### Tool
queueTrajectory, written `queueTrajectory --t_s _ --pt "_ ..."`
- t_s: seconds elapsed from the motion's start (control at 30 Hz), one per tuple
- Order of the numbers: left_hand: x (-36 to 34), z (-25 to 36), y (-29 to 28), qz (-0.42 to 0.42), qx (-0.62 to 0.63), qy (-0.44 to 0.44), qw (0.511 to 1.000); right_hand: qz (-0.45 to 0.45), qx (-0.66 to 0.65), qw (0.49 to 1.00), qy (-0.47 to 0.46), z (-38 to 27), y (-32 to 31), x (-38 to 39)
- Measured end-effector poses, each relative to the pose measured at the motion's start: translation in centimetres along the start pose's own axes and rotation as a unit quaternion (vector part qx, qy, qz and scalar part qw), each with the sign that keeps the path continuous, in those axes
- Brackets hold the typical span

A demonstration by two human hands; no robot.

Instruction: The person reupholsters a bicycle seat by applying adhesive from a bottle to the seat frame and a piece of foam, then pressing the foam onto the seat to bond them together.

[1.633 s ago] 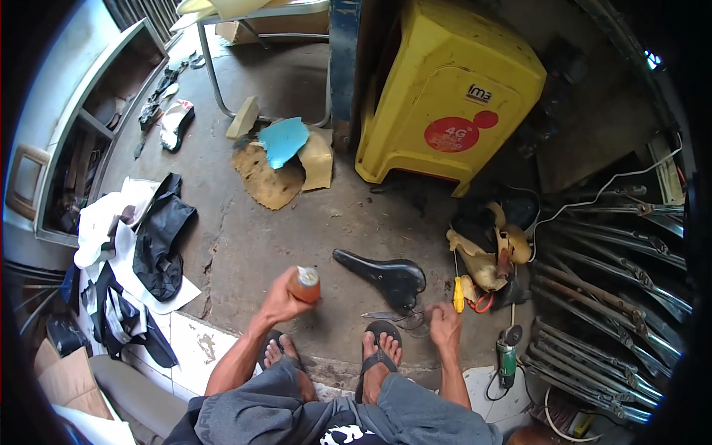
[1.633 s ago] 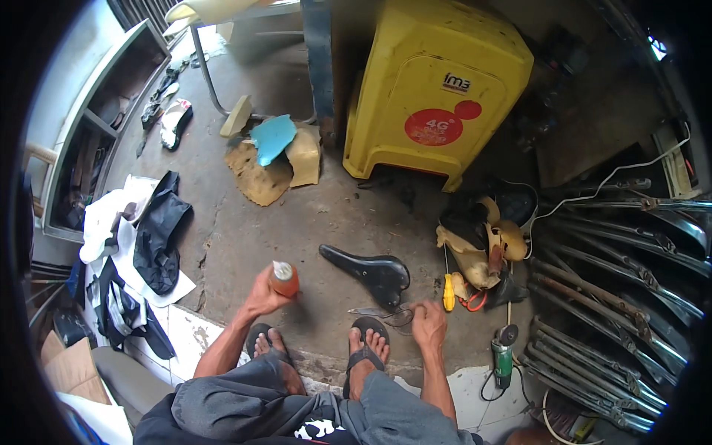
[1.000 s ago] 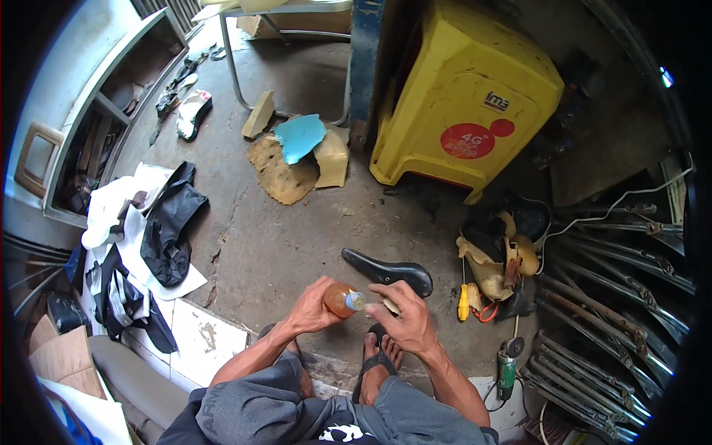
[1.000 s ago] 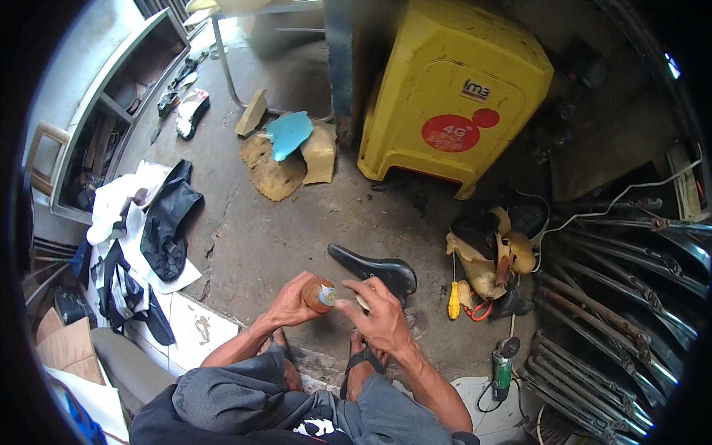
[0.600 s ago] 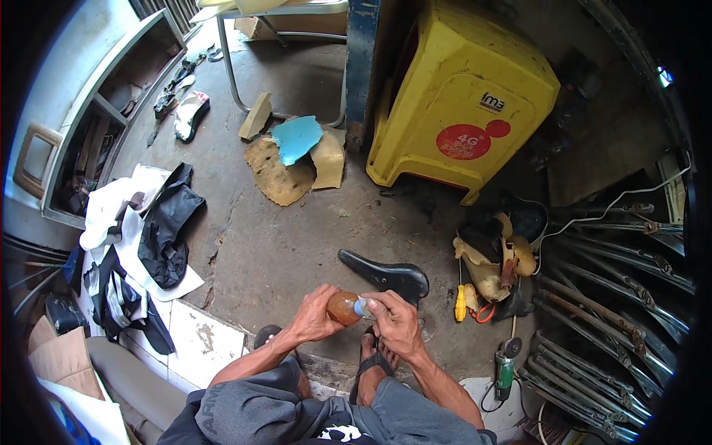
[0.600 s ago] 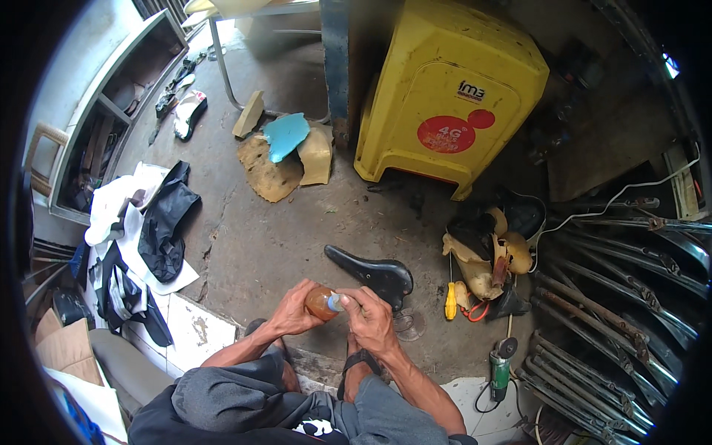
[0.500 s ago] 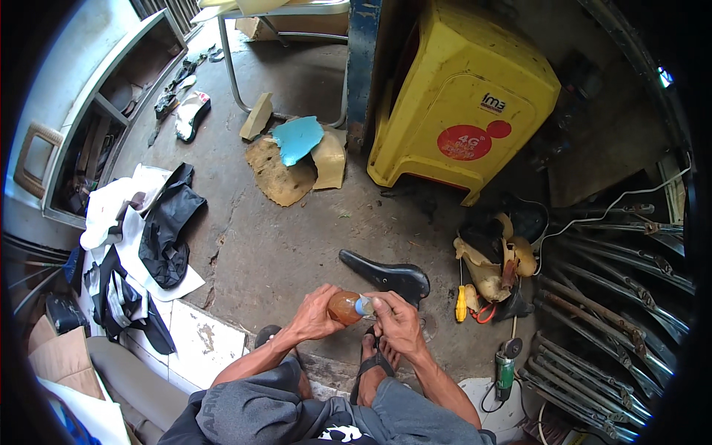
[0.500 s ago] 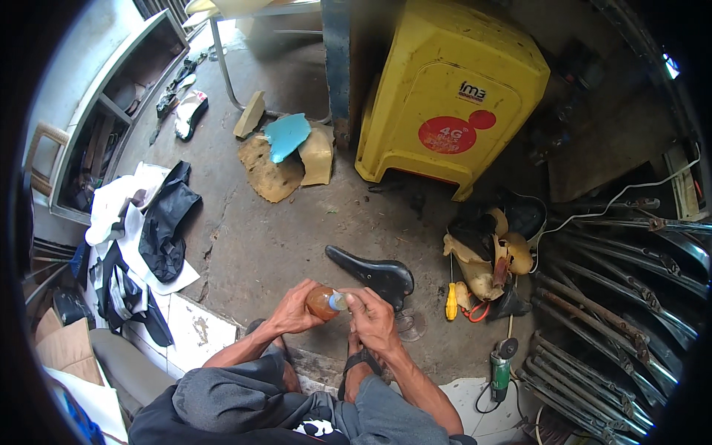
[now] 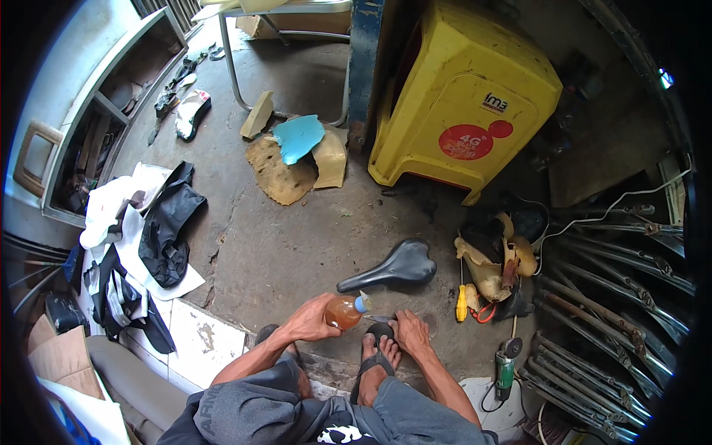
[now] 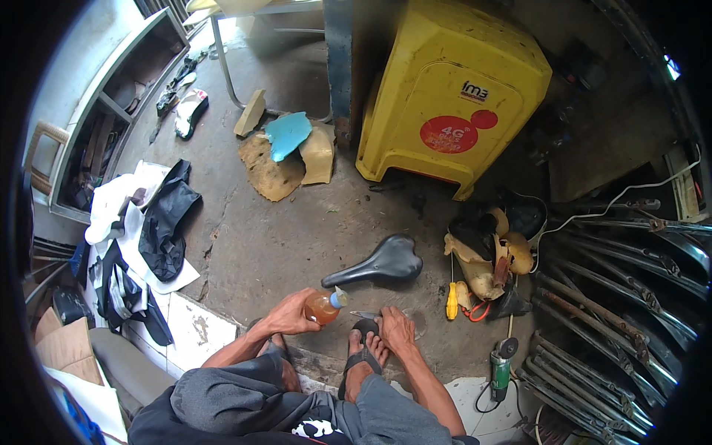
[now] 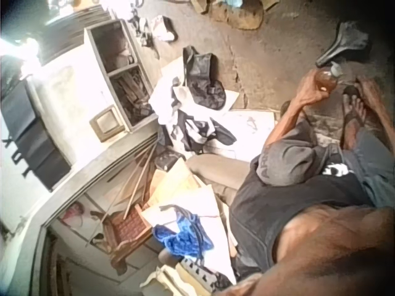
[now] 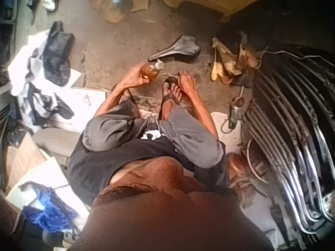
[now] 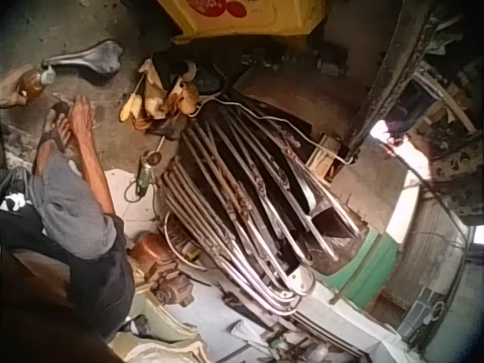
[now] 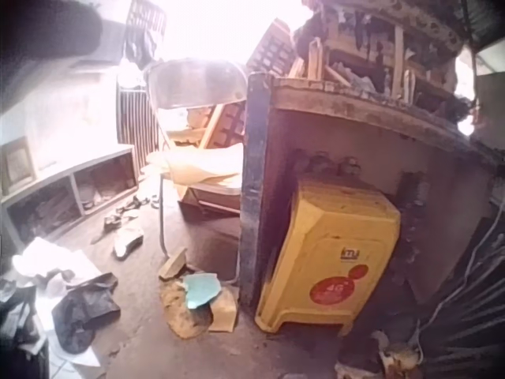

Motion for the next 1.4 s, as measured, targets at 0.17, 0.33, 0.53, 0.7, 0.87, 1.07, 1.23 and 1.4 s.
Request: queueTrajectory --t_s 0.17,0.33,0.53,0.7,0.87,1.07,1.23,1.4 --pt "0.5 -1.0 -0.1 0.005 -0.037 -0.023 0.999 -0.059 -0.024 0.996 -0.068 1.1 0.1 -1.2" --pt "0.4 -1.4 0.3 0.012 -0.036 -0.024 0.999 -0.039 -0.044 0.991 -0.121 1.2 1.0 0.4" --pt "0.7 -1.3 -0.5 0.029 -0.073 -0.039 0.996 0.071 -0.164 0.983 -0.038 -2.6 -5.2 2.9" --pt "0.6 -1.3 -1.0 0.05 -0.075 -0.045 0.995 0.071 -0.171 0.981 -0.054 -10.6 -9.9 2.9" --pt "0.4 -1.1 -0.6 0.048 -0.067 -0.04 0.996 0.1 -0.142 0.976 -0.13 -13.6 -11.5 2.6" --pt "1.1 -1.3 -1.1 0.077 -0.135 -0.03 0.987 0.099 -0.031 0.985 -0.141 -14.8 -11.8 3.2" --pt "1.6 0.5 -2.3 0.105 -0.246 -0.012 0.963 0.018 0.094 0.983 -0.158 -16.1 -11.9 3.6" --pt "2.0 1.6 -3.1 0.173 -0.357 0.055 0.916 -0.086 -0.034 0.996 0.002 -13.9 -9.9 2.6"
Point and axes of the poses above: each hand's wrist, its own x-axis away from the middle knuckle, its own y-axis out of the palm, z = x × y, the point moved 7 cm from there along -x, towards the middle knuckle, and after that the axes turned 12 degrees about -x, right-handed, at the moved point
